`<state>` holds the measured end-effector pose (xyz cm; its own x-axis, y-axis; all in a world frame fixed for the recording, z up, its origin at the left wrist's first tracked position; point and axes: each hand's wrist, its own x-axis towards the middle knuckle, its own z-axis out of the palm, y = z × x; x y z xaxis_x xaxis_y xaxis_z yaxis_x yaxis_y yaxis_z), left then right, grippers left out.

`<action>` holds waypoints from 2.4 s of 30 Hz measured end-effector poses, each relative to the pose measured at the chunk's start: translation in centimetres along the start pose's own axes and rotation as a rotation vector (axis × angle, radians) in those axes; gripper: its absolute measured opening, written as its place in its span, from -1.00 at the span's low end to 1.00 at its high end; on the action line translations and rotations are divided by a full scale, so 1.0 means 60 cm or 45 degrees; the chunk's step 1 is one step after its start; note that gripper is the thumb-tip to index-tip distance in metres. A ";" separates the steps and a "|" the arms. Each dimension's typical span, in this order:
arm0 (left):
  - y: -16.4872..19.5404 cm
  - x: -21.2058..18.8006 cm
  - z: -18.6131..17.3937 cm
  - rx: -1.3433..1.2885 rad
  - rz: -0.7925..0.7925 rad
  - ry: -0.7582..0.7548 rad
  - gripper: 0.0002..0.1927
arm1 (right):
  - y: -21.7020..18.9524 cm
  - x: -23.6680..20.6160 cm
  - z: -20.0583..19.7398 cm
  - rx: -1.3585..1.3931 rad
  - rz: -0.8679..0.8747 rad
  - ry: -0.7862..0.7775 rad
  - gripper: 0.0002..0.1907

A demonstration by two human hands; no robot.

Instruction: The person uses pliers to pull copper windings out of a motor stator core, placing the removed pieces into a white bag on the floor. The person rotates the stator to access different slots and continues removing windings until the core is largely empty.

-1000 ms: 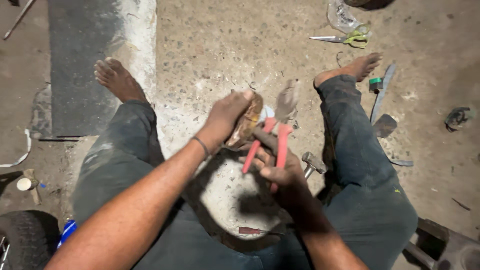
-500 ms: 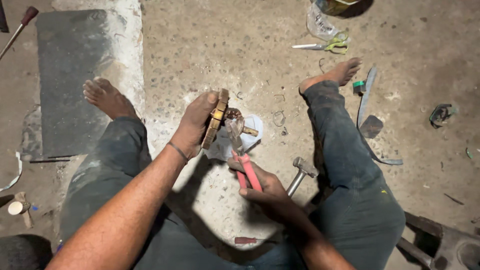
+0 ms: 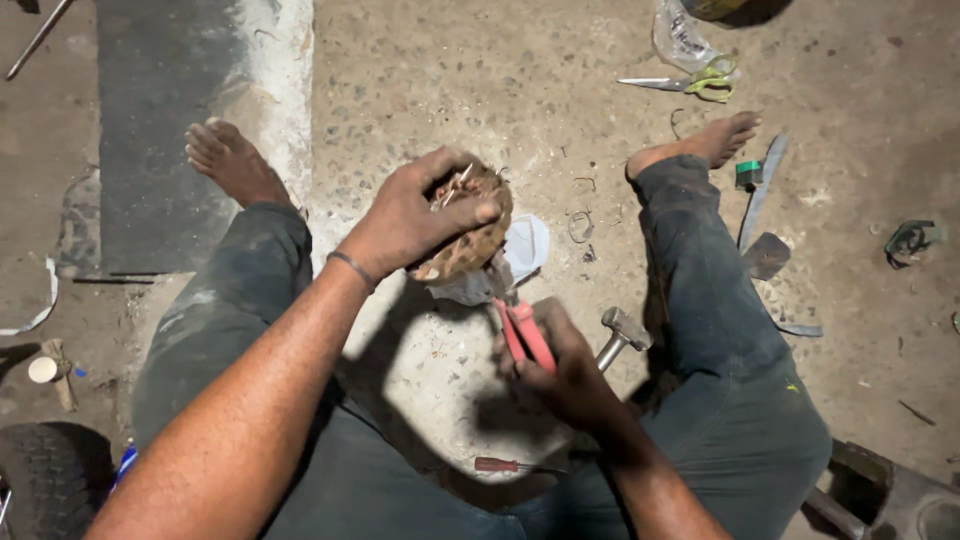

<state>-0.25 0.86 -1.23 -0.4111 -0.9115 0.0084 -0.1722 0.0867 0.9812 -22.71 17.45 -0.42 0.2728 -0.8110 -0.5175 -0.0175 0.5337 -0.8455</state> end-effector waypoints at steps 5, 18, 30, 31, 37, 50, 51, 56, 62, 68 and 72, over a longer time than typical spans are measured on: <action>-0.002 -0.005 -0.013 -0.130 0.000 0.069 -0.50 | 0.038 0.011 0.000 0.000 -0.026 -0.158 -0.88; 0.012 0.012 0.015 -0.245 -0.422 0.162 -0.63 | 0.056 0.035 -0.045 -1.006 -0.158 0.559 -0.63; 0.064 -0.025 0.022 0.796 0.558 0.453 -0.65 | 0.091 0.074 0.001 -0.219 0.374 0.111 -0.76; 0.065 -0.023 0.023 0.909 0.754 0.306 -0.68 | 0.097 0.078 0.011 -0.236 0.296 0.159 -0.77; 0.045 0.006 0.022 0.802 0.396 0.520 -0.54 | 0.086 0.077 -0.031 -0.728 0.309 0.680 -0.49; 0.038 -0.006 0.016 0.635 0.262 0.649 -0.55 | 0.098 0.077 -0.087 -1.665 0.322 0.478 -0.46; 0.036 -0.006 0.016 0.629 0.247 0.650 -0.55 | 0.093 0.074 -0.093 -1.601 0.358 0.473 -0.46; 0.029 -0.005 0.017 0.451 0.099 0.582 -0.55 | 0.064 0.062 -0.112 -0.487 -0.112 0.365 -0.38; 0.021 -0.006 0.046 0.158 -0.136 0.243 -0.58 | 0.038 0.052 -0.057 0.566 -0.205 0.127 -0.23; -0.010 -0.009 0.081 -0.233 -0.411 0.126 -0.53 | -0.021 0.016 -0.007 0.606 -0.316 0.069 -0.04; -0.039 -0.015 0.117 -0.654 -0.752 0.196 -0.49 | -0.035 0.015 0.018 0.490 -0.304 -0.130 -0.05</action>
<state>-5.75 4.27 -4.90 -0.2457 -0.7977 -0.5507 0.1264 -0.5896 0.7977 -21.40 15.84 1.05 0.3193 -0.9047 -0.2822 0.4104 0.4004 -0.8193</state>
